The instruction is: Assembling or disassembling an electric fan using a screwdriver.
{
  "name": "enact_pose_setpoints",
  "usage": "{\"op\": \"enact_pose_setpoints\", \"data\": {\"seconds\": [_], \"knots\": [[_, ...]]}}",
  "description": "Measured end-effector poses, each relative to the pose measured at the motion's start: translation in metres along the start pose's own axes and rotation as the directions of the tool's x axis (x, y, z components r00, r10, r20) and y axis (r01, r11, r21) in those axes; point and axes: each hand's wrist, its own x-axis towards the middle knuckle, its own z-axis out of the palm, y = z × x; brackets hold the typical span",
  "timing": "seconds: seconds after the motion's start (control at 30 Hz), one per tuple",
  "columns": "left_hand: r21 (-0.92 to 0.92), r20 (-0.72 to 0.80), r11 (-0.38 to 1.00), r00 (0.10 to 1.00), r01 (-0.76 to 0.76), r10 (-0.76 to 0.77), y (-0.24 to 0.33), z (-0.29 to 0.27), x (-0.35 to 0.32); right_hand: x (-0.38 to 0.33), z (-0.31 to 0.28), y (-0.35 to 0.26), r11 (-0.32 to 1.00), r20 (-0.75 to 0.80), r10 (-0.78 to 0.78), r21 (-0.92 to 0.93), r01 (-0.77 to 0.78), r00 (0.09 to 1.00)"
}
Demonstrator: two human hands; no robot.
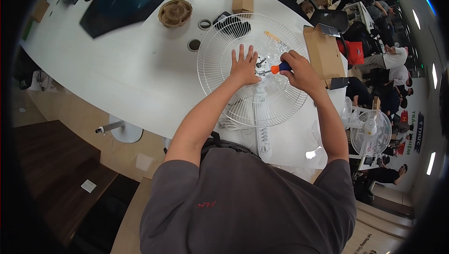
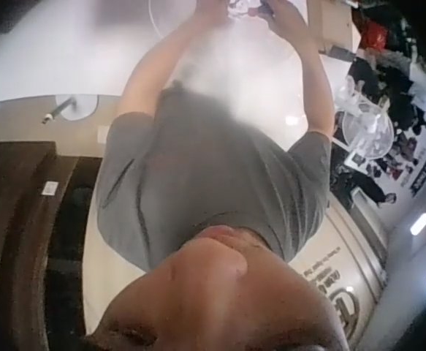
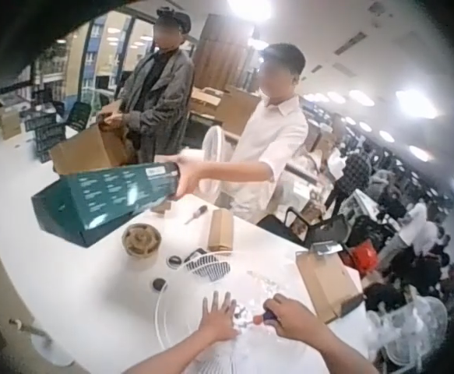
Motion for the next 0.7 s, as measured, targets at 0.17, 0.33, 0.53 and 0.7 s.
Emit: {"op": "enact_pose_setpoints", "data": {"seconds": [0.17, 0.33, 0.53, 0.7], "knots": [[-0.009, -0.029, 1.0, 1.0, -0.011, 0.01, 0.001, 0.002, -0.001, 0.01, 0.004, -0.01, 0.994, 0.044, -0.015, -0.112, 0.02, 0.999], [-0.01, -0.046, 1.0, 0.999, -0.016, 0.015, 0.002, 0.003, -0.001, 0.022, 0.015, -0.011, 0.966, 0.047, 0.121, -0.234, -0.107, 0.992], [-0.015, -0.066, 1.0, 0.998, -0.025, 0.024, 0.001, 0.005, -0.001, 0.033, 0.013, -0.018, 0.913, 0.018, 0.323, -0.27, -0.307, 0.946], [-0.019, -0.062, 1.0, 0.998, -0.019, 0.018, 0.001, 0.007, -0.001, 0.017, -0.002, -0.003, 0.991, 0.012, 0.007, -0.133, -0.005, 1.0]]}}
